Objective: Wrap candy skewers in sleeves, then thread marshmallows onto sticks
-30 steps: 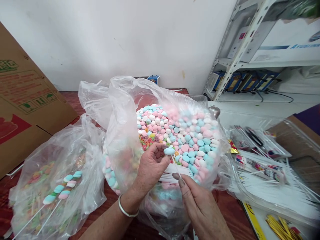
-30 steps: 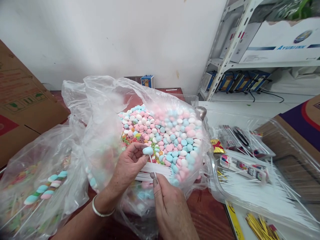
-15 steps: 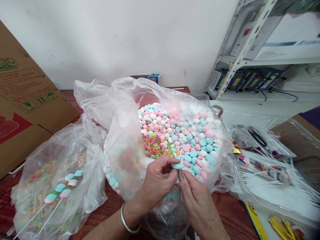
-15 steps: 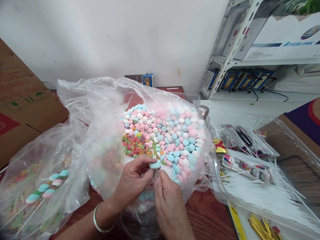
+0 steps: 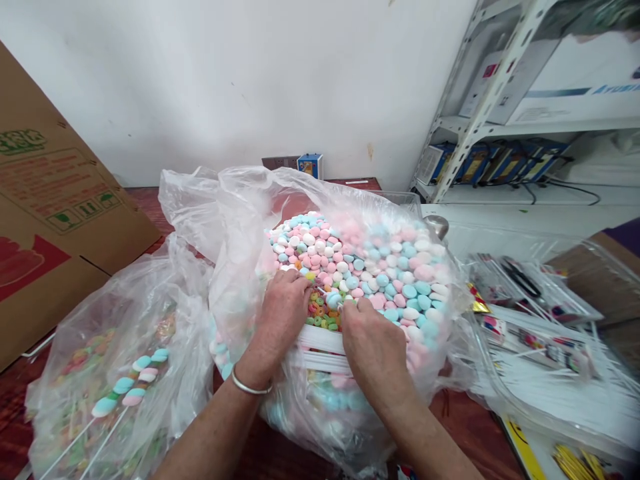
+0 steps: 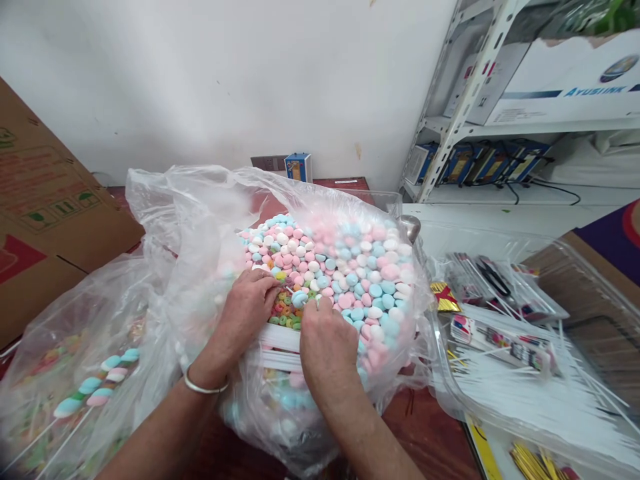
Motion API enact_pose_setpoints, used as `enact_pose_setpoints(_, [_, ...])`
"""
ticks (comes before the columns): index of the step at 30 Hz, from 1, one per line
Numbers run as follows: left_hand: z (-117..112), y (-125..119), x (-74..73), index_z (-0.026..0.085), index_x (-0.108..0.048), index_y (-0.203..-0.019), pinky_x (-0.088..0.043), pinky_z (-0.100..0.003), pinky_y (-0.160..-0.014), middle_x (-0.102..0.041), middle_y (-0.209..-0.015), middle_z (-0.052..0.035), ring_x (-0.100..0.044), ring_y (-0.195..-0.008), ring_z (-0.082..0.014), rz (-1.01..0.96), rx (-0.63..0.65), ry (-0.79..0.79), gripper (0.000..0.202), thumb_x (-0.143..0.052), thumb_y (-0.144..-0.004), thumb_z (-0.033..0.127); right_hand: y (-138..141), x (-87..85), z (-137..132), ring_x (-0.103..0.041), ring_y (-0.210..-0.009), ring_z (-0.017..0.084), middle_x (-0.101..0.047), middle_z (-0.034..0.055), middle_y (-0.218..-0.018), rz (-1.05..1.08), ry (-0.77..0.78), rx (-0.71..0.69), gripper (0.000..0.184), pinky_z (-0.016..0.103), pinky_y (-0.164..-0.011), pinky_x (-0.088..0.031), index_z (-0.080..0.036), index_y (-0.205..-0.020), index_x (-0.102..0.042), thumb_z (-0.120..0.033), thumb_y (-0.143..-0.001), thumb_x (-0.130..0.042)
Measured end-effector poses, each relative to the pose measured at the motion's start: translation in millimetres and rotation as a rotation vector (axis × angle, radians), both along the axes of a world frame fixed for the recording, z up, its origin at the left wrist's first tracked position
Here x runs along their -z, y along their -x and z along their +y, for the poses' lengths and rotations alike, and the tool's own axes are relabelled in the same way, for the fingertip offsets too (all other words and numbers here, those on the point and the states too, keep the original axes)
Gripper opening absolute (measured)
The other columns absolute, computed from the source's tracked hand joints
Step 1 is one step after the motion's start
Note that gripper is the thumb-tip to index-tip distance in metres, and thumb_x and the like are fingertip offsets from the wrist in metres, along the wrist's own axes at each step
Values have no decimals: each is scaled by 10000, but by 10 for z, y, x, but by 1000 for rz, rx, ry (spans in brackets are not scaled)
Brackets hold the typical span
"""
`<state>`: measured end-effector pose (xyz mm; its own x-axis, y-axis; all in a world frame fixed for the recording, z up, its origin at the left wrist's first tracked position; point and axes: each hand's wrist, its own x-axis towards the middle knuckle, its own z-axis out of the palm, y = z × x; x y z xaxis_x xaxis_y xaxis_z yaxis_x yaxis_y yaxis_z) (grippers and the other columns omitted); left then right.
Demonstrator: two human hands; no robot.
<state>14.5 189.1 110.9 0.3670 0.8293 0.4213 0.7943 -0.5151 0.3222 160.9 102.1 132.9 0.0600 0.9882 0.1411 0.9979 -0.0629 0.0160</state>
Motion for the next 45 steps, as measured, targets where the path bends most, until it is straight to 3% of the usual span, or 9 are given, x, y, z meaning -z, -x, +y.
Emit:
enact_pose_setpoints(7, [-23,-31,-9,172,-679,-806,-469,-406,-845,-649,-932,-104,-570,-929,-263,39,-21,24,125,-583,-885,156,179,-57,179,-720,-699,239,-655,111,-874,-2,55,22,258,263,-485,-395,-124,-884,-662,0,-895,-437])
enact_pose_setpoints(11, [-22,-17,-8,174,-647,-808,-466,-388,-855,-663,-920,-88,-592,-933,-243,-202,-49,31,102,-578,-884,168,131,-16,178,-694,-643,189,-668,77,-871,76,28,24,231,250,-472,-333,-161,-882,-651,-61,-941,-451])
enact_pose_setpoints(17, [-94,5,-142,178,-626,-873,-526,-291,-671,-716,-814,-32,-672,-729,-175,-920,-12,566,221,-649,-860,398,-11,51,-47,-639,-651,148,-668,29,-801,259,-102,8,219,255,-492,-272,-204,-831,-630,-208,-997,-486])
enact_pose_setpoints(20, [-120,-30,-195,166,-624,-840,-556,-292,-694,-732,-792,-42,-698,-749,-180,-1053,37,718,276,-712,-805,425,-29,49,-119,-631,-650,148,-678,33,-809,285,-138,-23,214,259,-498,-263,-203,-841,-636,-205,-993,-486])
enact_pose_setpoints(26, [-227,-138,-165,162,-625,-861,-580,-293,-708,-722,-808,-30,-704,-774,-175,-1066,98,748,284,-735,-791,414,9,44,-154,-630,-678,171,-671,51,-831,313,-113,6,228,270,-533,-309,-193,-862,-652,-190,-996,-466])
enact_pose_setpoints(29, [-311,-181,-128,180,-626,-1047,-586,-294,-736,-733,-879,-27,-709,-823,-174,-1060,116,664,310,-713,-828,382,42,40,-183,-636,-731,191,-657,68,-854,433,-117,9,253,277,-609,-392,-179,-875,-654,-153,-983,-426])
enact_pose_setpoints(32, [-370,-185,-108,210,-630,-1212,-578,-304,-822,-754,-969,-35,-711,-908,-177,-1011,89,532,361,-664,-879,345,29,66,-230,-664,-867,206,-674,90,-995,580,-116,-44,312,284,-732,-454,-168,-1121,-651,-94,-959,-395])
enact_pose_setpoints(35, [-415,-179,-100,220,-735,-1096,-558,-322,-901,-762,-1073,-48,-701,-1004,-198,-859,98,412,239,-642,-896,312,-37,133,-282,-684,-956,219,-711,83,-1072,655,-90,-37,393,285,-767,-463,-214,-1322,-578,-146,-1003,-359])
enact_pose_setpoints(45, [-542,-350,23,210,-727,-1119,-558,-315,-908,-760,-1106,-46,-707,-1004,-185,-660,193,289,254,-566,-922,206,-96,256,-218,-625,-626,199,-667,35,-692,646,-90,98,270,290,-553,-269,-198,-879,-610,-189,-983,-361])
